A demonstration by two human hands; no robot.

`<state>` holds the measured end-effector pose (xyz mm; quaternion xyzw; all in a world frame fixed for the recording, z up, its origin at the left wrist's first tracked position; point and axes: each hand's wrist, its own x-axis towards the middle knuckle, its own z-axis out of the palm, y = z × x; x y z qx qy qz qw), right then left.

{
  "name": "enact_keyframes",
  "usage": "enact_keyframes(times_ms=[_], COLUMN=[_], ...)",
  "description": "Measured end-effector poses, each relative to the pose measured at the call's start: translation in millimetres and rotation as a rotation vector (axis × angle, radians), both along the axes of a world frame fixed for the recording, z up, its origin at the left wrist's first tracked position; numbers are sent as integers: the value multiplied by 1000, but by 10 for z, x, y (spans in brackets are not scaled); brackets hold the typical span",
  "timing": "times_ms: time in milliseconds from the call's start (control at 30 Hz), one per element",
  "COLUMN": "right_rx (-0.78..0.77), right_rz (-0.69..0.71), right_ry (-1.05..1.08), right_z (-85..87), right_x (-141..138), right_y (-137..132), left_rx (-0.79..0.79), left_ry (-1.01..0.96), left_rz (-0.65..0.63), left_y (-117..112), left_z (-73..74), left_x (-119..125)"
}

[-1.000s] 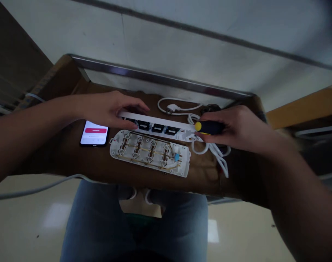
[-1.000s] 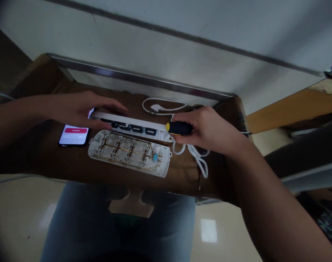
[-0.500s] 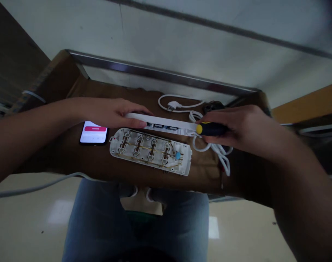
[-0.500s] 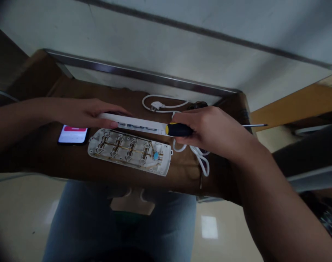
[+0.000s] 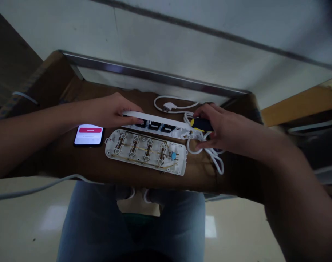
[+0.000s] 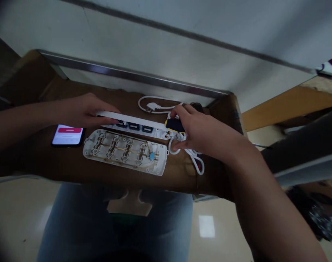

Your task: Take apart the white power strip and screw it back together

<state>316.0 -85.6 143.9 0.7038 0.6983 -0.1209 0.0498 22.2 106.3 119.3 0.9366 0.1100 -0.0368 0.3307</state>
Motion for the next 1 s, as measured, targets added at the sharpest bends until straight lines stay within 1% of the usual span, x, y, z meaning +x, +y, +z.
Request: enact_keyframes(times_ms=[167,267,367,500,600,700,800,933,1000], right_rx=[-116,-104,-112,-202,-259,-258,-250,-261,-265], right_rz=[-84,-102,-145,-209,-215,-192,-194,-213,-230], right_ry=[32,17,5,-5,-18,-36,-59,-61,-57], right_z=[25,37,58,143,195,186,146,123,135], right_x=[-1,-3,-9,-48,-36,61,192,293,305], right_y=[-5,-14,-10,6,0,-23,-51,-82,-92], left_rx=[126,200,267,335,384,415,413,380,393], left_ry=[-75,-113,-136,-154,-151,-119,-75,-13,41], left_rz=[5,39,51,32,20,25,26,-28,-43], left_y=[37,42,24,11,23,26,-6,-83,-123], left_z=[-33,-36,-22,8,42,79,104,102,97], left_x=[-2,-11,-26,-39,-48,-59,-64,-53,-46])
